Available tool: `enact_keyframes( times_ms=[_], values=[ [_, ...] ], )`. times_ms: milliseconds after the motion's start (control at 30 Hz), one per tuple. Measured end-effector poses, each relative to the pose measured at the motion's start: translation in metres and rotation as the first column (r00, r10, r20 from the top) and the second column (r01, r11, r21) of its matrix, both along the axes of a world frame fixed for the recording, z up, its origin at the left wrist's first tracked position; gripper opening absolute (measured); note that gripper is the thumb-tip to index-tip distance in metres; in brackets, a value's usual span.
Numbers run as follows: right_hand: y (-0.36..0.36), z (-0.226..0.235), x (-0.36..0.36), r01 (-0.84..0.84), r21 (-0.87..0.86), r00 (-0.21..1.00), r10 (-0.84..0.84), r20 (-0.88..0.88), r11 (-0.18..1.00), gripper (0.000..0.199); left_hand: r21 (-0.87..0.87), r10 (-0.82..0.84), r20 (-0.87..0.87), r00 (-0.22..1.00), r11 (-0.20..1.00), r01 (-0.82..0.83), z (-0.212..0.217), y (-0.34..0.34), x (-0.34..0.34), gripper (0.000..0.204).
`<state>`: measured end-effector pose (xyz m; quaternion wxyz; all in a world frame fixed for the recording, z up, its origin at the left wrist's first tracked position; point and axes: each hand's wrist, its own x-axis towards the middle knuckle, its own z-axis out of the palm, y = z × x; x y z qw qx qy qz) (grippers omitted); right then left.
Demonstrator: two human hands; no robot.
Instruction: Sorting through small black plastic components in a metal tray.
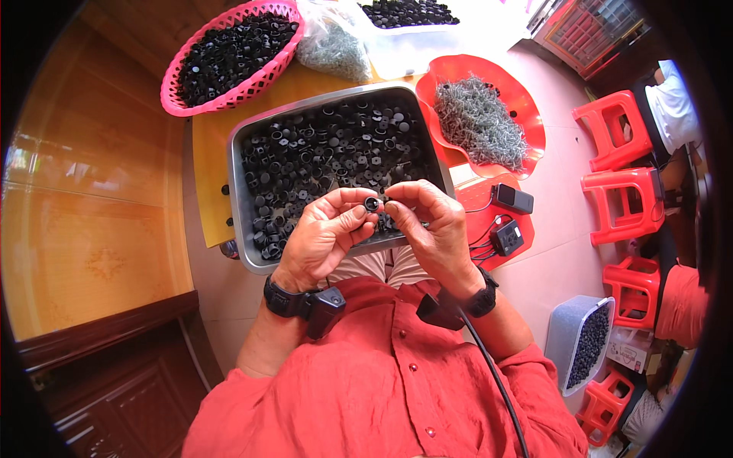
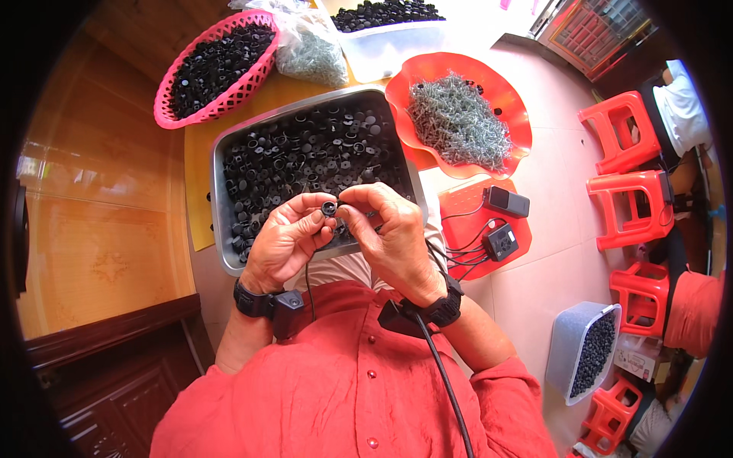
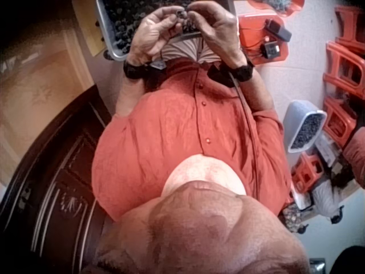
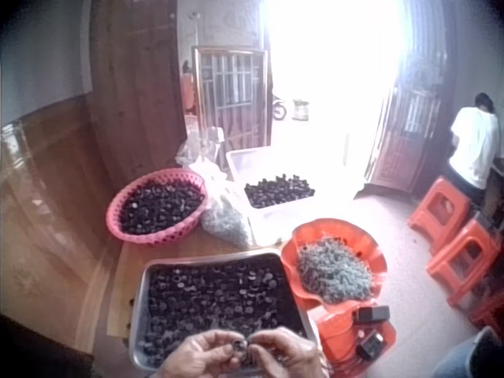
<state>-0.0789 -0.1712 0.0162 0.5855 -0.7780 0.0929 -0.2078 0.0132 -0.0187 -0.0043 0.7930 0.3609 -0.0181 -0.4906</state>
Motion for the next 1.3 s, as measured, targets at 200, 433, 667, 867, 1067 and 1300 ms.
enact_keyframes(
  times_ms=[200, 433, 667, 867, 1067, 1300],
  values=[
    [-0.002, 0.005, 0.003, -0.026, -0.103, 1.0, 0.027, 0.007, 0.994, 0.012, 0.0, -0.001, 0.016, 1.0, 1.0, 0.001, -0.001, -0.001, 0.0, 0.02],
    [-0.002, 0.004, 0.004, -0.033, -0.149, 0.999, 0.037, 0.023, 0.988, 0.012, 0.012, -0.009, 0.052, 0.999, 1.0, 0.008, 0.0, -0.001, -0.001, 0.021],
    [-0.003, 0.0, 0.002, -0.046, -0.137, 0.999, 0.048, 0.006, 0.989, 0.012, 0.047, 0.013, 0.138, 0.99, 0.999, -0.019, 0.006, -0.003, -0.007, 0.021],
    [-0.005, -0.002, -0.002, -0.06, 0.306, 0.991, 0.093, -0.096, 0.95, 0.01, 0.152, 0.021, 0.372, 0.928, 0.985, -0.083, 0.004, -0.008, -0.014, 0.02],
    [-0.018, 0.008, -0.006, -0.1, 0.526, 0.953, 0.233, -0.192, 0.844, 0.009, 0.161, 0.044, 0.407, 0.912, 0.98, -0.119, 0.004, -0.009, -0.017, 0.017],
    [-0.024, 0.012, -0.004, -0.095, 0.68, 0.924, 0.318, -0.211, 0.727, 0.014, 0.184, 0.048, 0.445, 0.894, 0.972, -0.144, 0.011, -0.013, -0.018, 0.019]
  ],
)
